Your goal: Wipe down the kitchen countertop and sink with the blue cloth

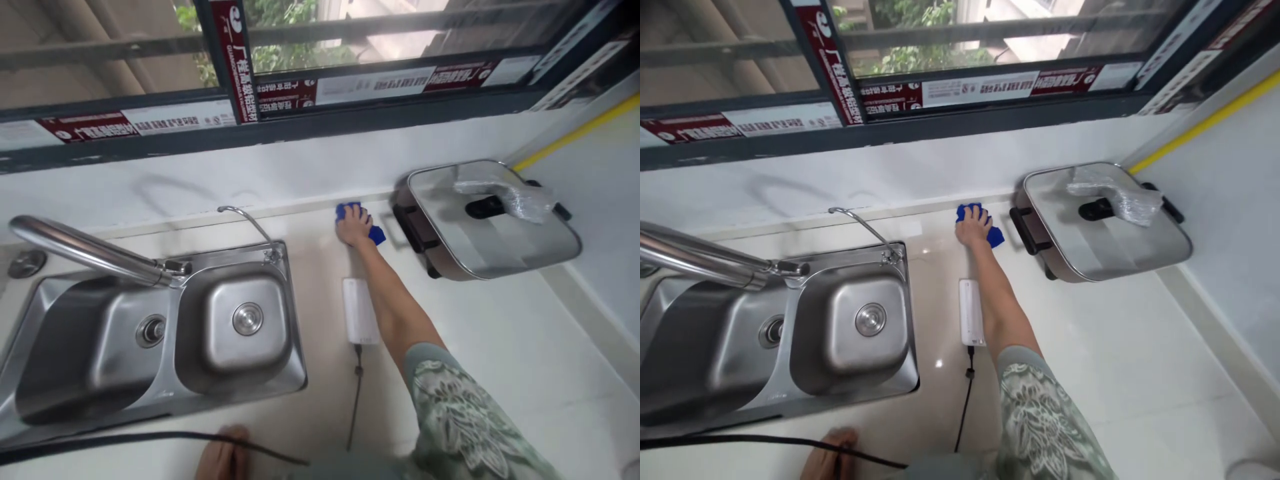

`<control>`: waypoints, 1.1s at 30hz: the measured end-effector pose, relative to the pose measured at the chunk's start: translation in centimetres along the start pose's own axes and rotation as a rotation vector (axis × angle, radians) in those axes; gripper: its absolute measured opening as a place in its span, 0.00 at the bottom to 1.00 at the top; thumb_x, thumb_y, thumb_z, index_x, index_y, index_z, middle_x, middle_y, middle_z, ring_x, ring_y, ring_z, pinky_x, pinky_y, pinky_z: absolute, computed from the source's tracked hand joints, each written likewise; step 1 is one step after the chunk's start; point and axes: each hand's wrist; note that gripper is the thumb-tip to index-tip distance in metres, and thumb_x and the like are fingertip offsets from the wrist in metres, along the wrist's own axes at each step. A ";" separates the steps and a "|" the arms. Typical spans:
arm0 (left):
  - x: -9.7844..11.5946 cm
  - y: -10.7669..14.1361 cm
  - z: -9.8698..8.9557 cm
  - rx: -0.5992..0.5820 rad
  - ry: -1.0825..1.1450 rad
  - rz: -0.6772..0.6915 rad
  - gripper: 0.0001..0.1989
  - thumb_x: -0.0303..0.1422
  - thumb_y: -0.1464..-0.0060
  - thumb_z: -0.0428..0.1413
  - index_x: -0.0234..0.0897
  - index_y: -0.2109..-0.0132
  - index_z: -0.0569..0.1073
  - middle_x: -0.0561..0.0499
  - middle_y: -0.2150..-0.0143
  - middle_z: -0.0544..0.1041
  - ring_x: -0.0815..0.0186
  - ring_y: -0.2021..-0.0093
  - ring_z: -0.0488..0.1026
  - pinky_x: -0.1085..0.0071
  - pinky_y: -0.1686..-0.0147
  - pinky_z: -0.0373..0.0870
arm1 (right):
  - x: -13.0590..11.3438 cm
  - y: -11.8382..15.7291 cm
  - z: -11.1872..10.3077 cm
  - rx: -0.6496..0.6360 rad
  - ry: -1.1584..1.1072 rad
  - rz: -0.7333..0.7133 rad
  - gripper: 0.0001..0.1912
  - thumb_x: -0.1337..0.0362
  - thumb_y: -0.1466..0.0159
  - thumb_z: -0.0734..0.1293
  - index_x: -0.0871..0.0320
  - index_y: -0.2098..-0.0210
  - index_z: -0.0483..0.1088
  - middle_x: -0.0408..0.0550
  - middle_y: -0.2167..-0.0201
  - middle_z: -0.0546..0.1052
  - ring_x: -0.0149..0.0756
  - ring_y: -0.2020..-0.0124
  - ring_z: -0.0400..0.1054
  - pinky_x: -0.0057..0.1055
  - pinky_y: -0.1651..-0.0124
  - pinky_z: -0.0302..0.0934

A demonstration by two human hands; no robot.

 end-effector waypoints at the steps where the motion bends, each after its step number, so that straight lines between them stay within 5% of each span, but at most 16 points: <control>1: 0.3 -0.2 -0.2 -0.002 0.005 -0.001 0.13 0.33 0.34 0.49 0.44 0.58 0.80 0.48 0.63 0.84 0.62 0.64 0.82 0.68 0.62 0.78 | -1.2 0.3 0.2 -0.009 0.005 -0.015 0.29 0.61 0.29 0.55 0.60 0.30 0.58 0.61 0.26 0.54 0.58 0.28 0.44 0.63 0.31 0.42; 8: 1.1 -1.3 -1.0 0.027 0.048 0.031 0.09 0.31 0.35 0.52 0.42 0.56 0.78 0.49 0.60 0.84 0.62 0.57 0.81 0.68 0.53 0.76 | -10.1 4.9 1.4 -0.095 -0.066 -0.242 0.29 0.63 0.32 0.57 0.53 0.32 0.62 0.50 0.25 0.56 0.55 0.27 0.45 0.58 0.28 0.40; 14: 2.2 -2.1 -1.2 0.062 0.081 -0.017 0.11 0.27 0.36 0.49 0.41 0.60 0.76 0.51 0.63 0.82 0.65 0.62 0.80 0.69 0.56 0.75 | -14.9 11.0 2.5 0.019 -0.118 -0.190 0.29 0.62 0.30 0.56 0.56 0.30 0.61 0.53 0.25 0.55 0.57 0.27 0.46 0.55 0.30 0.42; 24: 1.9 -2.4 -1.2 -0.042 0.168 -0.089 0.11 0.29 0.38 0.49 0.40 0.61 0.77 0.50 0.66 0.81 0.63 0.65 0.78 0.68 0.61 0.74 | -15.4 23.7 2.3 0.032 -0.067 -0.133 0.30 0.61 0.29 0.56 0.56 0.28 0.59 0.55 0.24 0.53 0.60 0.27 0.47 0.57 0.32 0.46; 33: 1.7 -2.8 -1.3 -0.058 0.204 -0.055 0.10 0.32 0.36 0.49 0.42 0.60 0.76 0.51 0.64 0.81 0.62 0.63 0.78 0.66 0.60 0.74 | -11.1 35.4 1.9 0.058 -0.115 -0.172 0.28 0.64 0.28 0.58 0.54 0.30 0.63 0.51 0.26 0.58 0.55 0.28 0.49 0.53 0.30 0.45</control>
Point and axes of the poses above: each hand's wrist, its own y-axis away from the middle knuckle, its own z-axis out of the palm, x = y × z
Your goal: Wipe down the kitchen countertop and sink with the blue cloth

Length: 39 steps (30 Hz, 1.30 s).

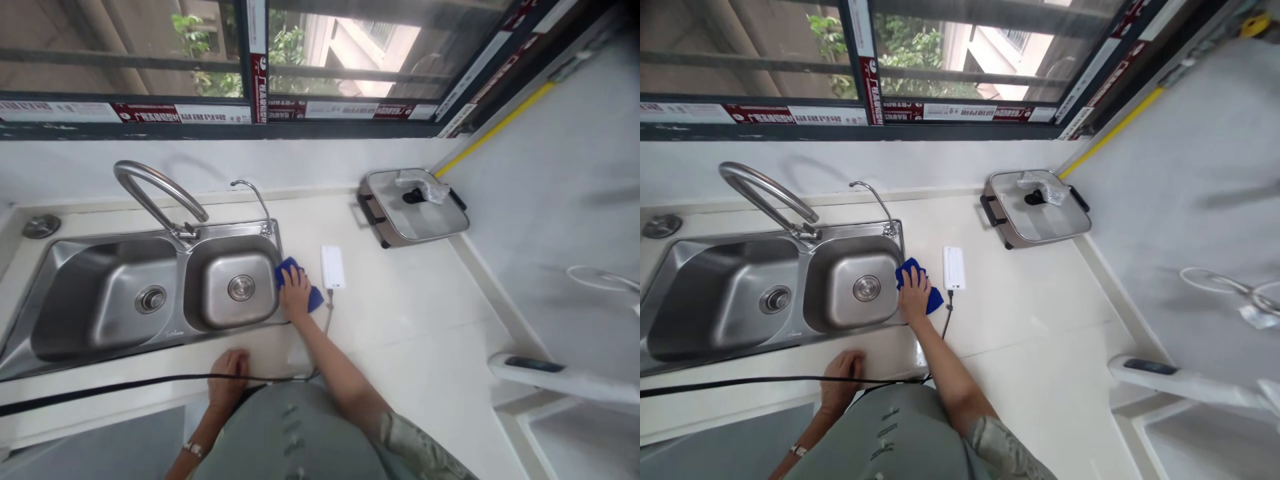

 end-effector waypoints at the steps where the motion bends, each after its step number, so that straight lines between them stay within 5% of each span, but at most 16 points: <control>1: 0.0 0.0 0.0 -0.007 0.003 -0.002 0.10 0.32 0.36 0.49 0.42 0.60 0.76 0.51 0.64 0.81 0.62 0.63 0.78 0.66 0.60 0.74 | 0.3 1.4 -0.1 0.004 0.002 -0.010 0.27 0.64 0.28 0.59 0.54 0.30 0.63 0.51 0.26 0.58 0.55 0.28 0.49 0.53 0.30 0.45; 4: 0.0 -0.1 0.0 -0.008 -0.011 -0.009 0.10 0.32 0.36 0.49 0.42 0.60 0.76 0.51 0.64 0.81 0.62 0.64 0.78 0.67 0.60 0.74 | 1.0 4.3 -0.4 0.010 0.017 -0.057 0.28 0.64 0.28 0.59 0.55 0.30 0.62 0.53 0.26 0.58 0.54 0.27 0.47 0.53 0.29 0.46; 8: 0.3 -0.2 -0.1 -0.014 -0.033 0.009 0.11 0.31 0.37 0.48 0.42 0.60 0.76 0.52 0.65 0.80 0.63 0.65 0.78 0.68 0.62 0.72 | 1.2 4.2 -0.7 0.016 0.027 -0.058 0.28 0.63 0.28 0.59 0.54 0.30 0.62 0.52 0.27 0.59 0.54 0.27 0.47 0.55 0.28 0.43; 21: 0.2 -0.6 -0.2 0.003 -0.025 0.050 0.10 0.30 0.36 0.49 0.42 0.61 0.75 0.52 0.64 0.81 0.64 0.63 0.79 0.67 0.59 0.73 | 1.2 -8.2 0.4 0.102 -0.096 0.036 0.24 0.64 0.29 0.60 0.55 0.34 0.67 0.56 0.31 0.65 0.56 0.32 0.55 0.57 0.33 0.50; 25: 0.2 -0.7 -0.3 0.010 -0.062 0.071 0.10 0.29 0.35 0.49 0.42 0.60 0.74 0.52 0.62 0.81 0.63 0.62 0.79 0.67 0.58 0.73 | 0.4 -10.8 -0.1 0.183 -0.425 0.133 0.23 0.64 0.29 0.58 0.58 0.38 0.70 0.60 0.37 0.72 0.51 0.40 0.66 0.51 0.35 0.59; 29: 0.2 -0.7 -0.4 0.045 -0.085 0.097 0.08 0.29 0.36 0.49 0.41 0.59 0.74 0.51 0.63 0.81 0.63 0.64 0.78 0.67 0.60 0.72 | 0.9 -10.4 -3.1 0.378 -0.953 0.296 0.23 0.56 0.28 0.56 0.57 0.41 0.71 0.54 0.44 0.77 0.42 0.42 0.69 0.43 0.35 0.62; 33: 0.0 -0.9 -0.3 0.056 -0.077 0.119 0.09 0.28 0.36 0.50 0.41 0.58 0.75 0.51 0.63 0.81 0.63 0.64 0.78 0.67 0.60 0.71 | 6.3 -5.7 -8.7 0.577 -1.121 0.407 0.27 0.48 0.29 0.58 0.58 0.42 0.72 0.53 0.44 0.78 0.43 0.42 0.69 0.46 0.33 0.60; 36: -0.2 -1.1 -0.1 0.050 -0.062 0.132 0.09 0.29 0.36 0.50 0.41 0.59 0.75 0.51 0.64 0.81 0.63 0.64 0.77 0.68 0.61 0.71 | 13.2 -1.3 -11.9 0.679 -0.960 0.415 0.28 0.46 0.30 0.59 0.56 0.39 0.70 0.52 0.43 0.77 0.43 0.40 0.69 0.45 0.33 0.58; 39: -0.4 -1.2 0.0 0.030 -0.046 0.121 0.10 0.31 0.36 0.50 0.41 0.61 0.76 0.50 0.65 0.81 0.63 0.65 0.77 0.67 0.61 0.71 | 18.9 2.0 -12.2 0.601 -0.691 0.451 0.28 0.48 0.28 0.56 0.56 0.36 0.67 0.53 0.40 0.76 0.43 0.40 0.69 0.44 0.34 0.59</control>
Point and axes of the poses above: each hand's wrist, its own y-axis away from the middle knuckle, its own z-axis out of the palm, x = y × z
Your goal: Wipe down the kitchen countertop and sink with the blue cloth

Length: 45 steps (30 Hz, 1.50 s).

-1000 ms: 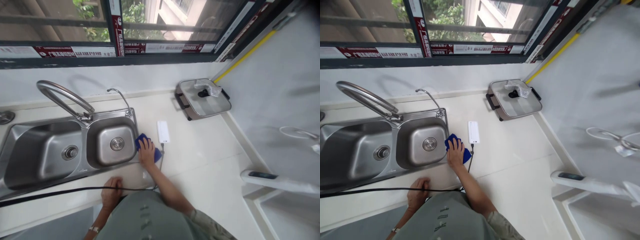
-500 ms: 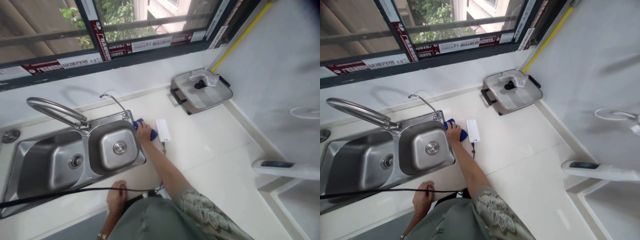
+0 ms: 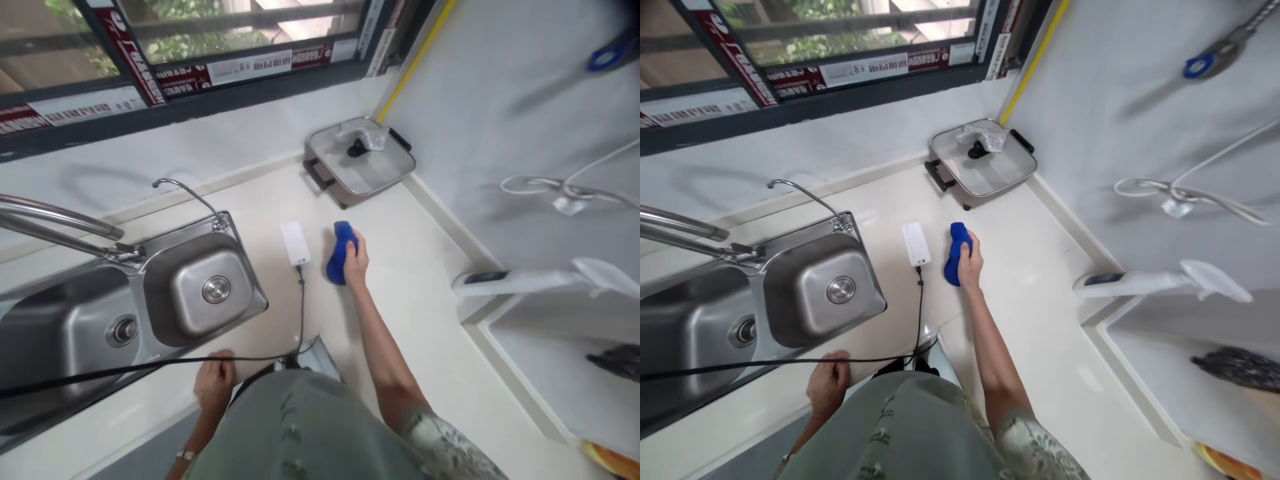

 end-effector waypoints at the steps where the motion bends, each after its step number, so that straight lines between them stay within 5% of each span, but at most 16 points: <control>1: 0.0 -0.1 0.0 -0.013 0.004 -0.014 0.10 0.31 0.36 0.49 0.41 0.62 0.76 0.50 0.65 0.81 0.63 0.66 0.77 0.67 0.62 0.71 | 1.3 0.2 -0.7 -0.052 0.116 -0.016 0.28 0.49 0.28 0.55 0.56 0.36 0.67 0.54 0.39 0.75 0.44 0.40 0.68 0.45 0.34 0.59; 6: 0.2 -1.5 -0.8 -0.177 0.038 -0.105 0.13 0.35 0.36 0.48 0.42 0.62 0.77 0.50 0.64 0.82 0.62 0.66 0.77 0.67 0.64 0.72 | 4.8 4.3 -1.3 -0.312 0.659 -0.236 0.26 0.57 0.26 0.56 0.56 0.32 0.65 0.55 0.28 0.63 0.49 0.28 0.54 0.56 0.28 0.43; 10: 0.9 -4.7 -0.2 -0.297 0.103 -0.017 0.13 0.35 0.38 0.49 0.42 0.61 0.78 0.50 0.62 0.83 0.61 0.63 0.78 0.67 0.62 0.73 | 5.2 9.7 -4.1 -0.448 0.736 -0.367 0.25 0.61 0.27 0.58 0.55 0.32 0.65 0.53 0.27 0.61 0.46 0.26 0.49 0.52 0.28 0.43; 15: 3.0 -10.4 3.8 -0.319 0.166 0.126 0.15 0.35 0.38 0.49 0.39 0.58 0.80 0.45 0.62 0.82 0.60 0.62 0.78 0.67 0.60 0.71 | 6.7 16.9 -12.5 -0.548 0.777 -0.387 0.23 0.60 0.28 0.58 0.53 0.36 0.70 0.51 0.29 0.64 0.45 0.26 0.51 0.52 0.27 0.45; 21: 7.2 -15.6 7.5 -0.387 0.246 0.326 0.14 0.32 0.36 0.49 0.39 0.53 0.79 0.45 0.59 0.81 0.61 0.61 0.76 0.67 0.58 0.70 | 9.0 26.9 -25.0 -0.461 0.890 -0.240 0.23 0.60 0.29 0.57 0.53 0.37 0.70 0.55 0.31 0.67 0.49 0.28 0.56 0.54 0.30 0.55; 24: 8.6 -16.0 8.8 -0.441 0.268 0.337 0.13 0.30 0.36 0.49 0.39 0.53 0.79 0.45 0.57 0.81 0.60 0.58 0.77 0.67 0.58 0.70 | 9.0 31.6 -27.3 -0.403 0.913 -0.166 0.25 0.60 0.30 0.58 0.51 0.35 0.67 0.57 0.31 0.66 0.51 0.28 0.56 0.56 0.31 0.57; 29: 9.1 -15.2 10.0 -0.400 0.271 0.323 0.14 0.30 0.35 0.48 0.38 0.54 0.79 0.44 0.58 0.80 0.59 0.58 0.76 0.67 0.57 0.69 | 7.1 32.6 -22.6 -0.305 0.984 -0.058 0.28 0.61 0.30 0.57 0.54 0.32 0.63 0.58 0.29 0.63 0.54 0.26 0.51 0.60 0.31 0.55; 40: 9.3 -15.2 9.7 -0.429 0.235 0.385 0.14 0.29 0.35 0.48 0.38 0.53 0.78 0.44 0.58 0.77 0.58 0.58 0.73 0.65 0.56 0.66 | 4.2 18.4 -7.8 -0.320 0.919 -0.108 0.28 0.60 0.29 0.58 0.56 0.31 0.63 0.51 0.25 0.57 0.51 0.25 0.43 0.55 0.26 0.40; 45: 9.7 -15.0 9.4 -0.416 0.204 0.358 0.13 0.30 0.35 0.48 0.38 0.53 0.78 0.44 0.56 0.78 0.58 0.56 0.73 0.66 0.57 0.66 | 2.7 16.2 -3.8 -0.379 0.818 -0.168 0.25 0.63 0.28 0.59 0.54 0.33 0.66 0.47 0.25 0.56 0.51 0.25 0.43 0.56 0.27 0.39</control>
Point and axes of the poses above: each hand's wrist, its own y-axis away from the middle knuckle, its own z-axis out of the palm, x = y × z
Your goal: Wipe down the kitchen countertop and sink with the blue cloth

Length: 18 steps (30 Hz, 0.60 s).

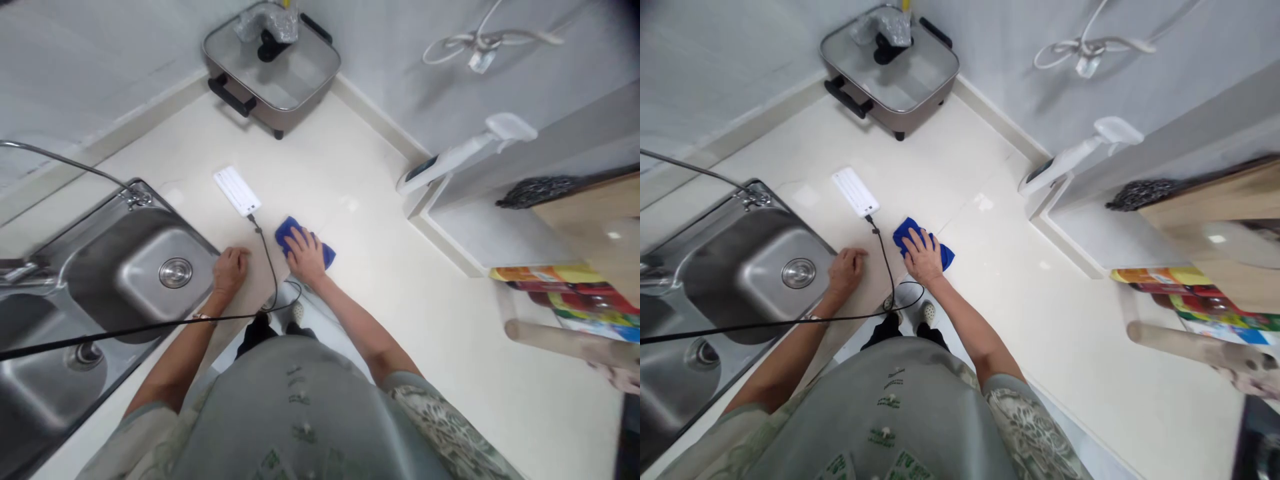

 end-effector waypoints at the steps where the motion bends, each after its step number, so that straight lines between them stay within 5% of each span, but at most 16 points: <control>1: 0.1 0.1 0.0 0.002 0.000 -0.012 0.13 0.30 0.35 0.48 0.38 0.54 0.78 0.44 0.56 0.78 0.58 0.56 0.73 0.65 0.57 0.66 | -0.1 0.4 0.0 -0.006 -0.015 -0.034 0.24 0.64 0.28 0.60 0.54 0.34 0.67 0.47 0.25 0.57 0.52 0.25 0.43 0.56 0.27 0.39; 6: 0.3 0.0 -0.1 0.050 0.007 -0.056 0.14 0.28 0.36 0.47 0.36 0.55 0.78 0.44 0.56 0.79 0.60 0.56 0.74 0.66 0.54 0.67 | 2.2 6.0 -0.7 -0.038 -0.064 -0.208 0.24 0.68 0.31 0.62 0.55 0.36 0.70 0.48 0.28 0.62 0.51 0.25 0.43 0.56 0.27 0.41; 11: 0.0 0.5 -0.9 0.052 0.014 -0.033 0.15 0.30 0.36 0.46 0.36 0.54 0.77 0.44 0.58 0.79 0.62 0.60 0.73 0.66 0.54 0.68 | 6.3 15.0 -2.4 -0.035 -0.036 -0.204 0.25 0.68 0.33 0.63 0.54 0.38 0.72 0.49 0.29 0.64 0.51 0.25 0.47 0.56 0.28 0.45; 14: -0.6 3.2 -2.1 0.097 -0.035 -0.045 0.16 0.31 0.35 0.45 0.36 0.53 0.77 0.44 0.60 0.77 0.60 0.59 0.73 0.64 0.52 0.68 | 9.3 21.7 -3.7 -0.040 -0.010 -0.180 0.24 0.67 0.34 0.62 0.53 0.39 0.73 0.49 0.30 0.65 0.51 0.25 0.49 0.58 0.28 0.49; 18: -2.0 10.4 -4.2 0.173 -0.137 -0.096 0.16 0.34 0.35 0.45 0.36 0.53 0.77 0.41 0.60 0.76 0.57 0.57 0.72 0.60 0.50 0.69 | 13.0 29.5 -4.9 -0.058 0.013 -0.148 0.24 0.65 0.33 0.61 0.48 0.40 0.74 0.48 0.31 0.67 0.52 0.26 0.52 0.58 0.30 0.54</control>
Point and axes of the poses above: each hand's wrist, its own y-axis away from the middle knuckle, its own z-axis out of the palm, x = y × z
